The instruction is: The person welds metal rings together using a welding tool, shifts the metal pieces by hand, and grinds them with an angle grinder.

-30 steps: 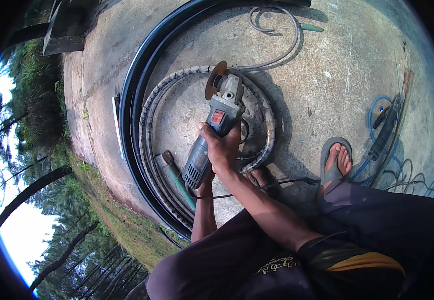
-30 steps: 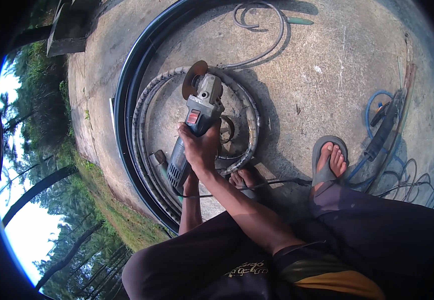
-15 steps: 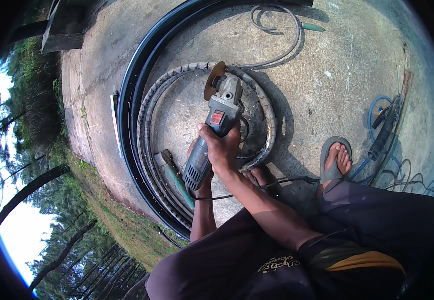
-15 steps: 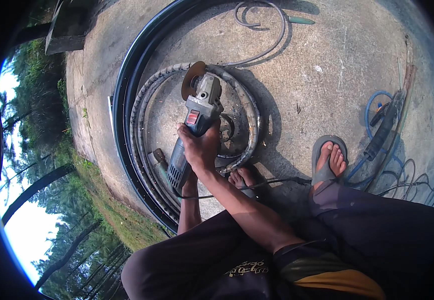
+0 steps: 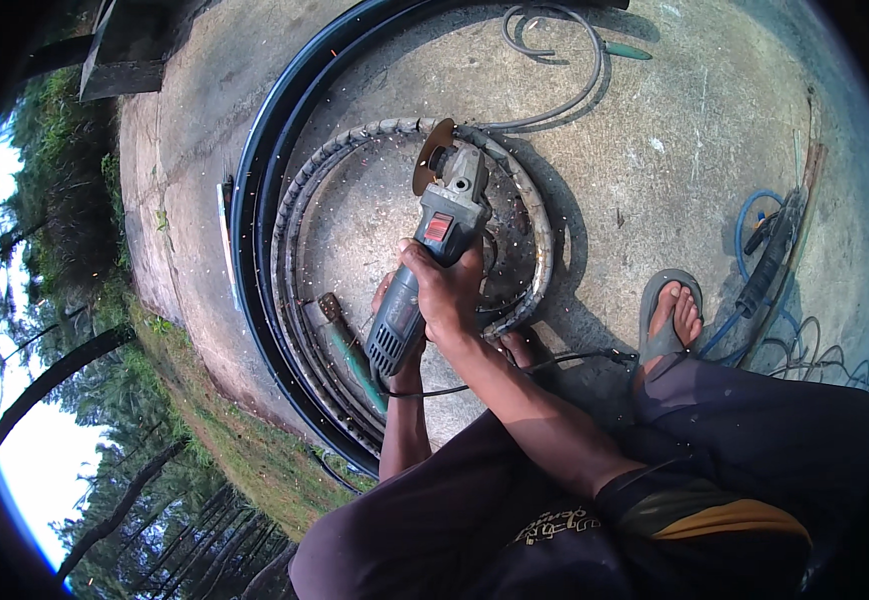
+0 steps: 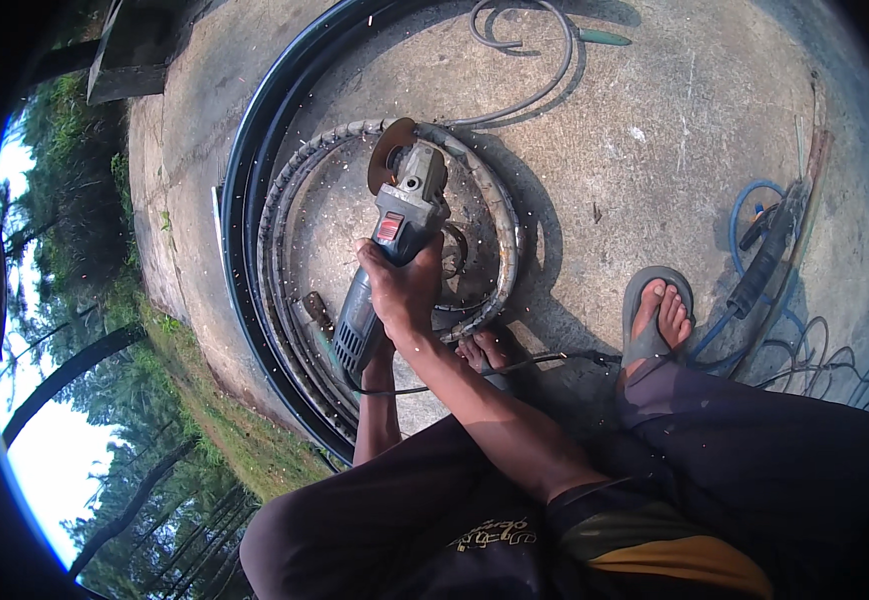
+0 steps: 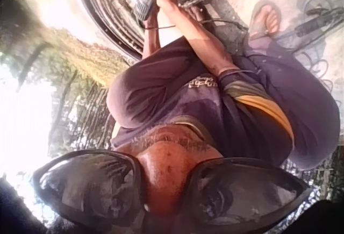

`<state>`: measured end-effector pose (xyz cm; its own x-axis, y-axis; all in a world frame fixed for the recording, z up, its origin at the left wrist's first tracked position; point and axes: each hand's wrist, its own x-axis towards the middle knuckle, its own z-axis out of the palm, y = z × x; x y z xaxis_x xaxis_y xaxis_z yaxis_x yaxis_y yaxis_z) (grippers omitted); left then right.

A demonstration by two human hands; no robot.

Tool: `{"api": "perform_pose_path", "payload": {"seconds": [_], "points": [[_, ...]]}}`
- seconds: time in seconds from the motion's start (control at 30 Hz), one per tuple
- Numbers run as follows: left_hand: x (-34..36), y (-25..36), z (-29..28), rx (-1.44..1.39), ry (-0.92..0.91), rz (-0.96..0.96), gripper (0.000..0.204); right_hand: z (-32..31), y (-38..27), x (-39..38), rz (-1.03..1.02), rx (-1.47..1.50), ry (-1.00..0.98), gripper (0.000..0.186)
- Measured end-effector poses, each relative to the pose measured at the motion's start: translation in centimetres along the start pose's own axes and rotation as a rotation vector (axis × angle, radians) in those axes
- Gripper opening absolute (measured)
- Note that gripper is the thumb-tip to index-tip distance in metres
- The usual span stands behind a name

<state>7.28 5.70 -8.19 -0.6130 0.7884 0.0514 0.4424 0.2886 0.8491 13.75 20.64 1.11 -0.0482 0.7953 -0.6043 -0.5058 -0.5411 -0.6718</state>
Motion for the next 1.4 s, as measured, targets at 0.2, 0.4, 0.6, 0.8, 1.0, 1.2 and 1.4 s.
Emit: {"api": "perform_pose_path", "payload": {"seconds": [0.2,0.4,0.6,0.8,1.0,1.2,1.4], "points": [[0.2,2.4,0.1,-0.304,-0.072,-0.259,0.068,-0.4,-1.1,0.1,0.110,-0.007,0.010,0.051],[0.4,2.3,0.6,-0.264,-0.016,-0.207,0.067,0.0,-1.6,-0.1,0.137,-0.013,0.028,0.051],[0.1,2.3,1.3,-0.265,-0.030,-0.216,0.066,-0.6,-1.4,0.4,0.158,0.010,0.046,0.055],[0.5,2.6,0.8,-0.235,-0.015,-0.206,0.066,-0.2,-1.7,-0.1,0.146,-0.053,0.041,0.055],[0.3,2.7,1.2,-0.236,-0.017,-0.213,0.065,-0.7,-1.5,-1.1,0.038,-0.076,-0.031,0.049],[0.1,2.8,1.0,-0.228,0.009,-0.213,0.065,0.4,-4.0,-3.8,-0.098,-0.212,-0.168,0.055],[0.2,2.8,1.9,-0.237,0.004,-0.224,0.064,0.2,-4.1,-3.8,-0.171,-0.215,-0.274,0.062]]}}
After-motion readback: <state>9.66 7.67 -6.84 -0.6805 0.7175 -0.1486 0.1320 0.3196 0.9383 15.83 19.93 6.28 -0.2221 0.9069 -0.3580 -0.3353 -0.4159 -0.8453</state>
